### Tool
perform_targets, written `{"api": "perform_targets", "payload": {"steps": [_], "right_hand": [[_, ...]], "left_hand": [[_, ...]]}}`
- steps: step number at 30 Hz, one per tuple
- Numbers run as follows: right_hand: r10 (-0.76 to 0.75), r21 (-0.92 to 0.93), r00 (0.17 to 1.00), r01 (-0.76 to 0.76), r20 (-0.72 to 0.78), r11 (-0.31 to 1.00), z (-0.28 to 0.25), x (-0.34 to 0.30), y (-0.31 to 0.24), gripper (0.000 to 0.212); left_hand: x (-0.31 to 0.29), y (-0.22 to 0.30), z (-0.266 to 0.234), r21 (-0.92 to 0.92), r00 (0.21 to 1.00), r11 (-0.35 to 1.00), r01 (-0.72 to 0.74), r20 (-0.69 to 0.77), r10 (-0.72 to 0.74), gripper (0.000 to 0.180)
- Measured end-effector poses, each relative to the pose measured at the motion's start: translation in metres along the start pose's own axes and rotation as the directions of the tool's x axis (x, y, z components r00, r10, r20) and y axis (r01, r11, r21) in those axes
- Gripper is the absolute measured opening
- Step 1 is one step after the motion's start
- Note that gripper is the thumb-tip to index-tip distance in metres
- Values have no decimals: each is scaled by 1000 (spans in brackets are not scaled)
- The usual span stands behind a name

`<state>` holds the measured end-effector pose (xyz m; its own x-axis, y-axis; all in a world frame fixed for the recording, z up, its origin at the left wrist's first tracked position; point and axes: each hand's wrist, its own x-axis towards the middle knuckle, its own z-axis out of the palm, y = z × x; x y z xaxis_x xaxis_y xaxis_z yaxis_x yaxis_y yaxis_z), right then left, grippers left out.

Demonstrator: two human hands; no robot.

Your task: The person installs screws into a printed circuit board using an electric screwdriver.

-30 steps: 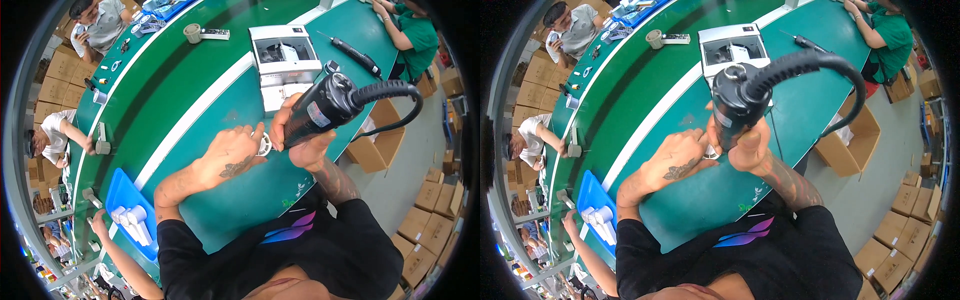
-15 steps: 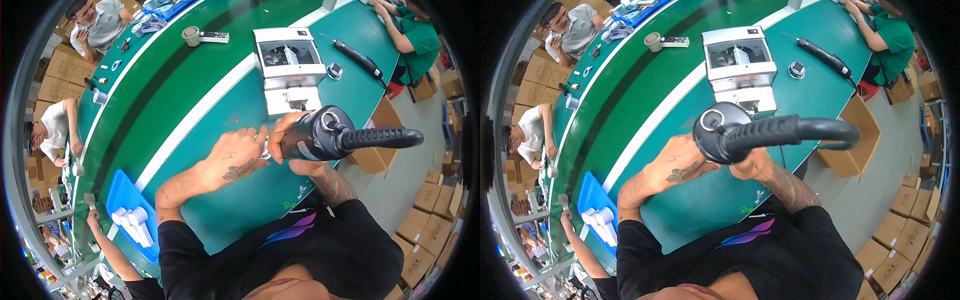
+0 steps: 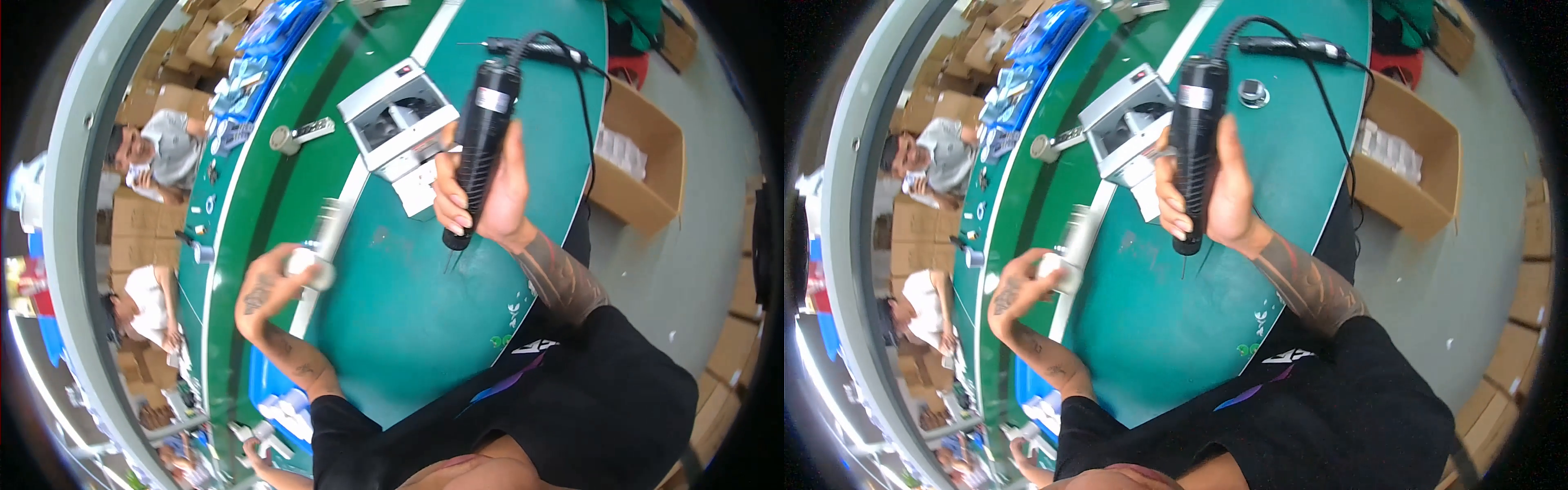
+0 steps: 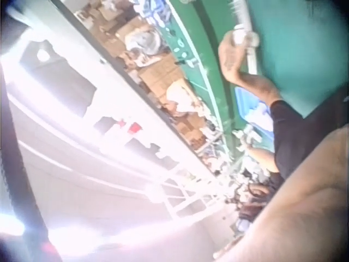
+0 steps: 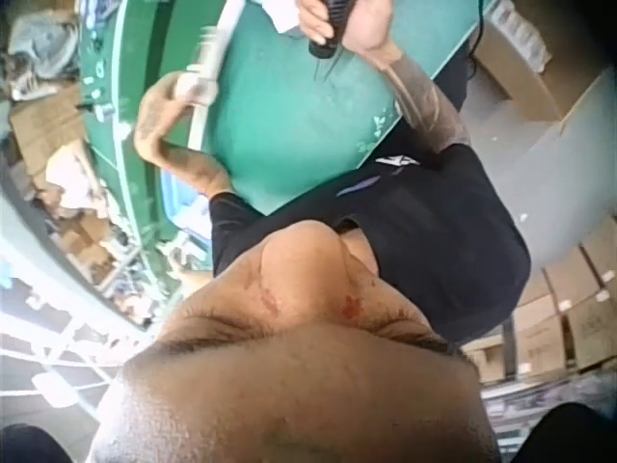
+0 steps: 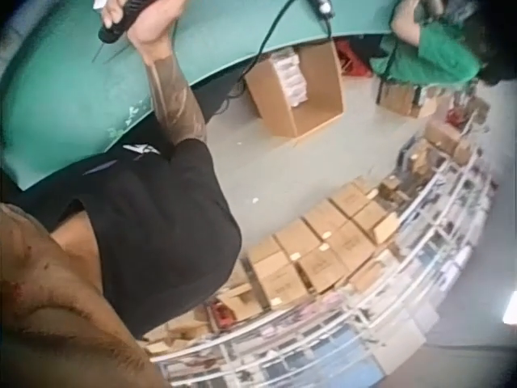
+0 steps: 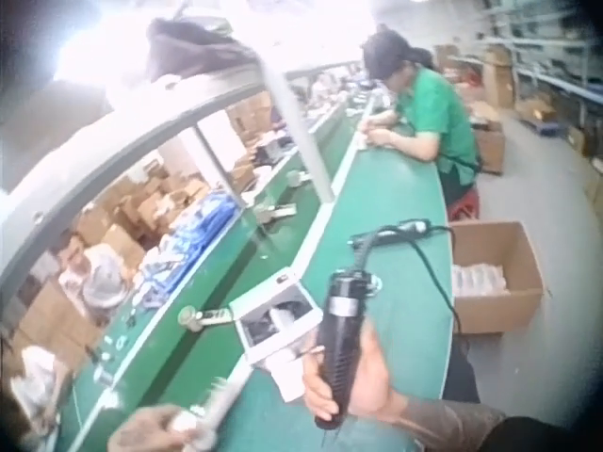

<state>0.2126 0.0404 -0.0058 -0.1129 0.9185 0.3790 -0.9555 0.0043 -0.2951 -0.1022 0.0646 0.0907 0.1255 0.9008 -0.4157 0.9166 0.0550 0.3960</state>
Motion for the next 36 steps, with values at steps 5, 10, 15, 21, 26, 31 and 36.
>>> {"api": "perform_targets", "payload": {"steps": [5,10,15,21,26,31,36], "right_hand": [[-7,-88,1000,7,1,996,5,-5,-7,79],[45,-77,999,-47,-18,996,11,-4,2,74],[50,-57,996,-55,-80,997,-12,-8,-10,76],[-83,-105,990,71,-113,992,10,1,-5,74],[24,122,997,-15,-71,992,-15,7,-10,71],[-106,-54,994,104,-37,993,9,0,-34,75],[-241,-405,969,239,48,882,45,13,-38,85]], "left_hand": [[89,-119,-40,-162,856,922,351,-345,-386,67],[151,-196,-55,107,714,781,616,-495,-495,83],[186,12,-19,284,964,942,180,-240,-112,89],[264,-41,-5,498,780,836,-229,-420,464,73],[228,-65,-13,413,809,888,-204,-439,390,41],[109,-21,-6,306,880,892,-332,-241,410,37],[20,17,24,243,883,857,-455,-1,469,34]]}}
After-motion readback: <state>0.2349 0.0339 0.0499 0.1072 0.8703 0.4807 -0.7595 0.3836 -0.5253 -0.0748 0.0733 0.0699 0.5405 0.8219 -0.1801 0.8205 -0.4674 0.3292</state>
